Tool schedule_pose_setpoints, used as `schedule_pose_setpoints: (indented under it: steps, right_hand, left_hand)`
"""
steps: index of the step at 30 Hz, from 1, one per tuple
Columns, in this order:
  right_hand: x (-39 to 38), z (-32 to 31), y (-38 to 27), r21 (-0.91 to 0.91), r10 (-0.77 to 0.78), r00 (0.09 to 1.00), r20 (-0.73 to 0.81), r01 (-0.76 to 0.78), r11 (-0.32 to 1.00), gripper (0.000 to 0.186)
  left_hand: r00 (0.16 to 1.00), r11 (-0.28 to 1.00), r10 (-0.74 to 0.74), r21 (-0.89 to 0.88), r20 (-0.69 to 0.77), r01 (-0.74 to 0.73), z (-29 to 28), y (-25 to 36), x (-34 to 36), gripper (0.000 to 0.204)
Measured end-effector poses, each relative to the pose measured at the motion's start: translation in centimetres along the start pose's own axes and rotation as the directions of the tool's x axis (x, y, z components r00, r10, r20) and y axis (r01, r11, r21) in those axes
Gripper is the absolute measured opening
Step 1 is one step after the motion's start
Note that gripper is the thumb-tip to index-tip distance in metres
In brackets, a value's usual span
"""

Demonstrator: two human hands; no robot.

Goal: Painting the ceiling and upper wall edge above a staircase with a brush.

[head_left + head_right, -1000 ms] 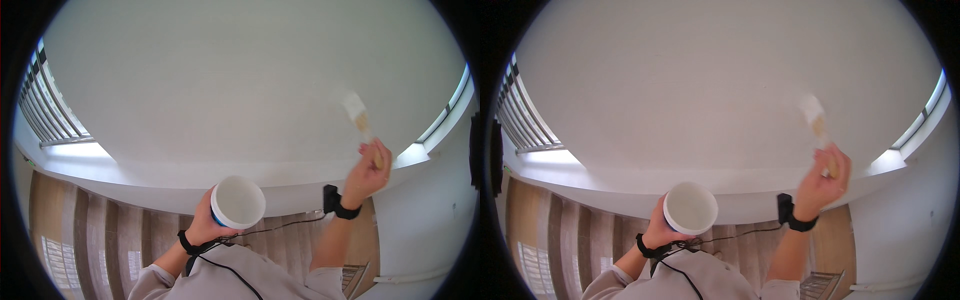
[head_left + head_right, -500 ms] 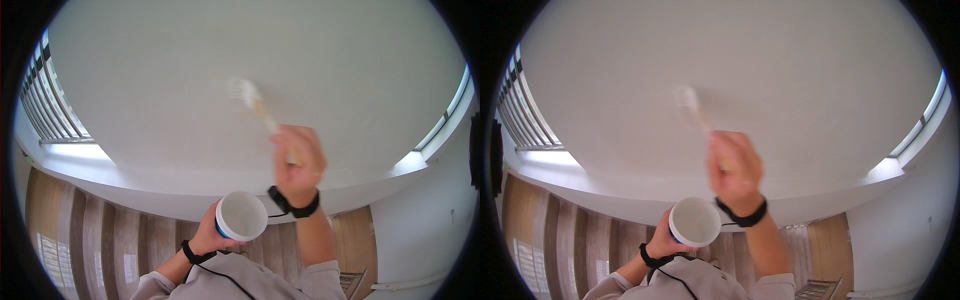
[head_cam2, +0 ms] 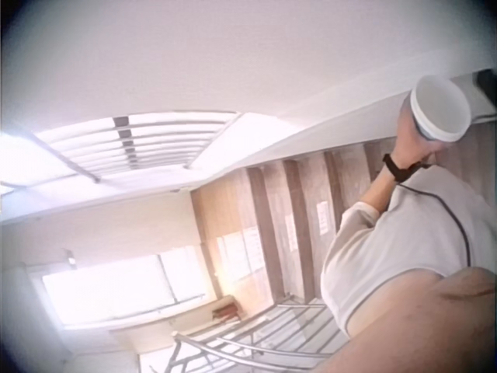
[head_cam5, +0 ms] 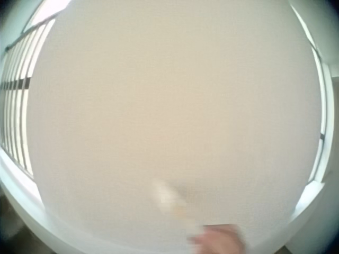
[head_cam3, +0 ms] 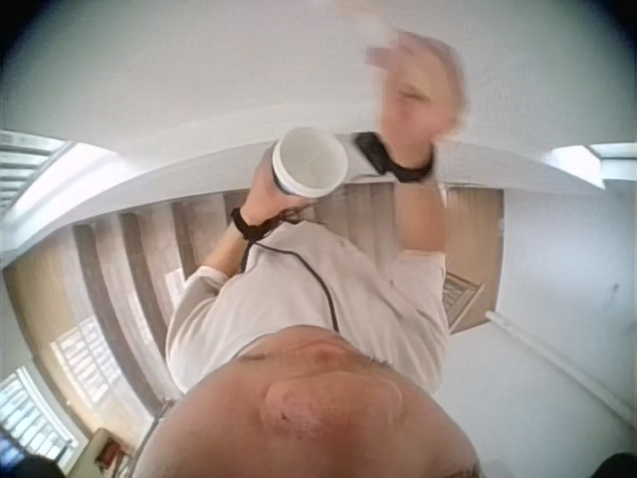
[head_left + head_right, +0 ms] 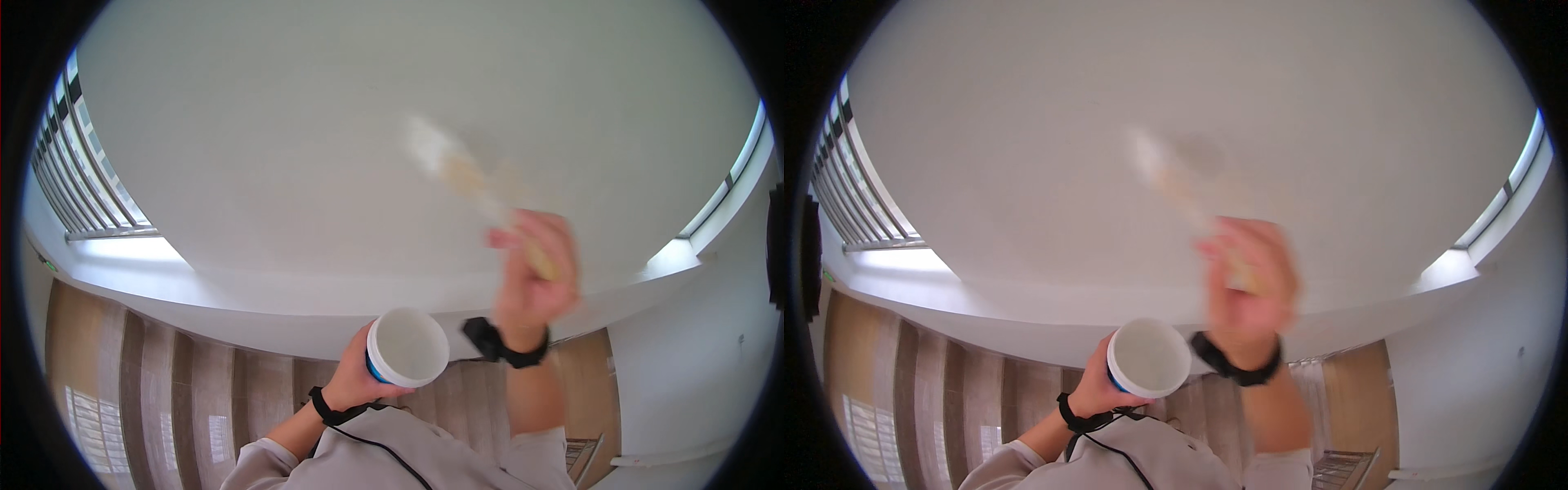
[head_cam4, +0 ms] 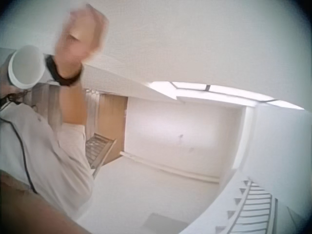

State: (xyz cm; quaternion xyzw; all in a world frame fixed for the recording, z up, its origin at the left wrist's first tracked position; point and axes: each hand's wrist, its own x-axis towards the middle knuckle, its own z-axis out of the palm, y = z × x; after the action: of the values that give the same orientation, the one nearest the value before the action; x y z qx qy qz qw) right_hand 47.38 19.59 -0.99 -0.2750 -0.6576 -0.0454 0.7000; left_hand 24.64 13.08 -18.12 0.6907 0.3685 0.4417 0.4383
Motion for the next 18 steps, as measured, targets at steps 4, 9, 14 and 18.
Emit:
schedule_pose_setpoints:
  steps: [4, 9, 14, 18]
  right_hand:
    - [1.9, 5.7, -1.1, 0.148, -0.066, 0.990, 0.124, 0.048, 0.988, 0.025]
    - [0.4, -0.4, 3.0, 0.037, 0.118, 0.992, -0.045, -0.117, 0.992, 0.019]
    - [-0.6, -13.8, 7.8, -0.238, 0.166, 0.956, -0.243, -0.225, 0.945, 0.016]
    - [-1.3, -22.8, 11.2, -0.592, 0.104, 0.936, -0.337, -0.296, 0.750, 0.016]
  left_hand:
    - [0.999, 0.998, -0.043, -0.041, -0.012, 0.042, 0.4, 0.4, -0.4, 0.116]
    - [0.999, 0.999, -0.021, 0.043, 0.030, 0.020, -0.3, 0.2, -0.6, 0.118]
    - [0.998, 0.999, -0.053, -0.001, 0.022, 0.053, -0.6, -0.2, -0.8, 0.119]
    - [0.999, 0.997, -0.037, -0.066, 0.000, 0.036, -0.8, -1.3, 0.2, 0.121]
